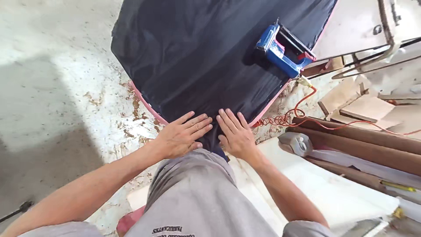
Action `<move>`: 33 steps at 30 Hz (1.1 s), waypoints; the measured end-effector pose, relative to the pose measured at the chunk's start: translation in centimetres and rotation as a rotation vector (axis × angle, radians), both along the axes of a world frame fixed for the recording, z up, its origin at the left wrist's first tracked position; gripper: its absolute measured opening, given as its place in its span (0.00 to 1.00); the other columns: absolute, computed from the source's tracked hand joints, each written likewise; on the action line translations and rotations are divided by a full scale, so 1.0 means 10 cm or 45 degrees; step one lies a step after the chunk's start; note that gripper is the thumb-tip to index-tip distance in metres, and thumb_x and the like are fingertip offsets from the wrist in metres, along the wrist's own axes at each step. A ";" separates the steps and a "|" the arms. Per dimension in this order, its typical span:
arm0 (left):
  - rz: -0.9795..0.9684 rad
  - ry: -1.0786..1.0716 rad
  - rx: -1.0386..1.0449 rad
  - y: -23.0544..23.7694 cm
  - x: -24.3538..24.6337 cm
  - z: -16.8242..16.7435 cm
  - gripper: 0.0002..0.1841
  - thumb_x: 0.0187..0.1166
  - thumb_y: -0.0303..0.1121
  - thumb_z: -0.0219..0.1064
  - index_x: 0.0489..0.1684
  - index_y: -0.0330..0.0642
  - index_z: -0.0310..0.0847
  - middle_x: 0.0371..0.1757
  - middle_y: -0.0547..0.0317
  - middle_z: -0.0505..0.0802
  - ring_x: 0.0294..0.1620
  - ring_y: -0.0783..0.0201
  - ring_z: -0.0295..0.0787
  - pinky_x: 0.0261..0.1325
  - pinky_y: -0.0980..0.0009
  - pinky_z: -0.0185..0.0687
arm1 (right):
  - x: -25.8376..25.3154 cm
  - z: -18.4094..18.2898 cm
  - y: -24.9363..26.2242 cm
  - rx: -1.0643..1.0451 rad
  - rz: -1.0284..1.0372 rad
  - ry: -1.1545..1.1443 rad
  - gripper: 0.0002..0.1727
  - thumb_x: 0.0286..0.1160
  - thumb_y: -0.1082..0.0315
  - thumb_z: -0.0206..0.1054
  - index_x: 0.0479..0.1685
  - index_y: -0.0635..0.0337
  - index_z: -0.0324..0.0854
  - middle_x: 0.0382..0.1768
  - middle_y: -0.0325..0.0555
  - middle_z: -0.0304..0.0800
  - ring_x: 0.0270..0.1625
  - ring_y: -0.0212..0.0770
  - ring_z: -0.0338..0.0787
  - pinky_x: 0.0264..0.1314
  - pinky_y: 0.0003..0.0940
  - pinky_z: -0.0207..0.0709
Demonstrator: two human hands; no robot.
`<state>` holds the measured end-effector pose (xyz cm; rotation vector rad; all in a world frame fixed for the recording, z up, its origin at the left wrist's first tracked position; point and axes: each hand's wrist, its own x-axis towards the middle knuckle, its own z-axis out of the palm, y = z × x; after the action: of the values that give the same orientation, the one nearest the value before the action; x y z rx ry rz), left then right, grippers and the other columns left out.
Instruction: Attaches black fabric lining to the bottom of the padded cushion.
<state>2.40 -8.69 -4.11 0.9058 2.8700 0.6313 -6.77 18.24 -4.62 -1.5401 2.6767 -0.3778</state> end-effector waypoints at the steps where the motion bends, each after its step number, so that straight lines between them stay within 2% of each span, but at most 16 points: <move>1: 0.055 0.014 0.123 0.00 0.05 -0.01 0.33 0.94 0.54 0.32 0.88 0.49 0.68 0.90 0.59 0.72 0.94 0.58 0.58 0.96 0.48 0.45 | 0.08 0.01 0.05 -0.039 0.015 -0.016 0.32 0.93 0.50 0.43 0.88 0.56 0.69 0.89 0.45 0.69 0.92 0.46 0.64 0.94 0.59 0.51; 3: 0.228 0.065 0.352 0.07 0.07 0.05 0.27 0.95 0.50 0.43 0.70 0.47 0.86 0.72 0.56 0.91 0.80 0.55 0.81 0.87 0.52 0.68 | 0.07 0.11 0.13 -0.061 0.061 -0.069 0.28 0.93 0.55 0.46 0.84 0.56 0.74 0.85 0.45 0.74 0.89 0.46 0.70 0.93 0.53 0.58; 4: 0.303 0.093 0.366 0.13 0.04 0.12 0.24 0.93 0.50 0.50 0.66 0.48 0.88 0.61 0.55 0.96 0.70 0.54 0.90 0.76 0.53 0.80 | 0.01 0.20 0.14 -0.066 0.087 -0.115 0.25 0.93 0.56 0.48 0.79 0.55 0.79 0.83 0.44 0.78 0.87 0.45 0.73 0.91 0.50 0.63; 5: 0.333 0.092 0.333 0.19 0.00 0.18 0.23 0.90 0.51 0.56 0.68 0.48 0.87 0.53 0.52 0.97 0.59 0.51 0.93 0.64 0.53 0.86 | -0.07 0.30 0.14 -0.071 0.111 -0.170 0.23 0.93 0.56 0.50 0.73 0.54 0.84 0.79 0.43 0.83 0.84 0.44 0.78 0.87 0.47 0.69; 6: 0.330 0.072 0.268 0.23 -0.04 0.22 0.24 0.86 0.53 0.61 0.71 0.48 0.85 0.50 0.49 0.95 0.54 0.49 0.93 0.57 0.51 0.86 | -0.16 0.40 0.12 -0.057 0.138 -0.224 0.22 0.92 0.54 0.53 0.67 0.52 0.88 0.74 0.41 0.87 0.80 0.43 0.82 0.82 0.44 0.75; 9: 0.277 0.006 0.084 0.31 -0.14 0.27 0.28 0.77 0.48 0.70 0.72 0.42 0.83 0.55 0.43 0.91 0.55 0.43 0.89 0.57 0.47 0.85 | -0.32 0.57 -0.01 0.079 0.208 -0.286 0.23 0.80 0.45 0.66 0.60 0.52 0.87 0.62 0.44 0.91 0.66 0.47 0.88 0.63 0.47 0.84; 12: 0.192 0.019 0.028 0.29 -0.13 0.25 0.19 0.87 0.43 0.62 0.65 0.40 0.86 0.52 0.43 0.91 0.54 0.42 0.89 0.57 0.48 0.85 | -0.29 0.56 -0.12 0.167 0.219 -0.236 0.25 0.72 0.45 0.72 0.59 0.54 0.85 0.55 0.47 0.90 0.59 0.52 0.88 0.52 0.51 0.83; 16: 0.257 0.181 0.102 0.19 -0.15 0.22 0.15 0.90 0.35 0.57 0.54 0.41 0.91 0.41 0.46 0.93 0.44 0.46 0.92 0.47 0.53 0.86 | -0.28 0.38 -0.10 -0.116 0.188 -0.116 0.14 0.85 0.57 0.62 0.43 0.54 0.91 0.39 0.45 0.94 0.46 0.47 0.93 0.44 0.44 0.85; 18: 0.326 0.459 0.073 0.17 -0.16 0.24 0.12 0.89 0.33 0.59 0.52 0.39 0.90 0.34 0.49 0.93 0.37 0.50 0.91 0.41 0.56 0.85 | -0.23 0.33 -0.09 -0.339 0.079 0.022 0.12 0.83 0.61 0.65 0.40 0.56 0.92 0.35 0.44 0.94 0.39 0.43 0.94 0.39 0.38 0.86; 20: 0.268 0.768 0.014 0.14 -0.14 0.27 0.11 0.85 0.26 0.60 0.55 0.35 0.88 0.31 0.50 0.91 0.34 0.51 0.88 0.42 0.58 0.83 | -0.16 0.28 -0.09 -0.555 0.027 0.237 0.08 0.78 0.65 0.70 0.37 0.58 0.92 0.32 0.46 0.94 0.36 0.43 0.93 0.37 0.35 0.87; 22: 0.152 0.903 -0.006 0.14 -0.07 0.23 0.11 0.85 0.22 0.58 0.57 0.32 0.85 0.32 0.49 0.90 0.33 0.51 0.86 0.45 0.58 0.81 | -0.10 0.22 -0.04 -0.608 0.090 0.355 0.06 0.78 0.67 0.70 0.39 0.59 0.90 0.34 0.48 0.94 0.39 0.45 0.94 0.40 0.37 0.87; 24: 0.033 0.857 0.025 0.14 0.03 0.13 0.11 0.85 0.22 0.57 0.54 0.33 0.85 0.33 0.49 0.90 0.35 0.51 0.87 0.48 0.57 0.83 | -0.04 0.16 0.03 -0.531 0.164 0.338 0.06 0.80 0.68 0.69 0.42 0.59 0.90 0.38 0.49 0.94 0.44 0.47 0.94 0.47 0.40 0.86; 26: 0.040 0.680 0.171 0.11 0.13 0.06 0.09 0.88 0.31 0.60 0.53 0.39 0.85 0.37 0.51 0.92 0.41 0.52 0.89 0.56 0.58 0.83 | 0.00 0.12 0.07 -0.474 0.185 0.301 0.06 0.81 0.69 0.68 0.45 0.58 0.90 0.40 0.49 0.95 0.47 0.48 0.94 0.49 0.41 0.86; 29: 0.239 0.258 0.392 -0.08 0.14 0.21 0.20 0.84 0.47 0.68 0.65 0.45 0.87 0.50 0.48 0.94 0.56 0.53 0.91 0.63 0.57 0.85 | -0.01 0.12 0.06 -0.453 0.166 0.277 0.06 0.81 0.69 0.67 0.44 0.58 0.89 0.40 0.49 0.94 0.46 0.48 0.93 0.49 0.41 0.86; 31: 0.215 0.033 0.333 -0.23 0.04 0.29 0.26 0.82 0.52 0.69 0.74 0.48 0.82 0.59 0.48 0.91 0.62 0.52 0.88 0.66 0.56 0.85 | 0.00 0.14 0.04 -0.436 0.144 0.266 0.06 0.81 0.68 0.67 0.43 0.58 0.89 0.39 0.49 0.94 0.45 0.47 0.93 0.49 0.41 0.86; 33: 0.128 -0.040 0.241 -0.29 -0.08 0.29 0.25 0.83 0.50 0.66 0.74 0.49 0.83 0.59 0.49 0.91 0.61 0.51 0.88 0.63 0.55 0.85 | -0.03 0.17 0.01 -0.413 0.137 0.255 0.07 0.81 0.66 0.68 0.41 0.58 0.89 0.38 0.48 0.94 0.44 0.47 0.93 0.48 0.40 0.86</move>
<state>1.65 -11.62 -1.21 0.7680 2.8798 0.9314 -7.07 18.29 -2.97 -1.8918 2.7695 -0.7203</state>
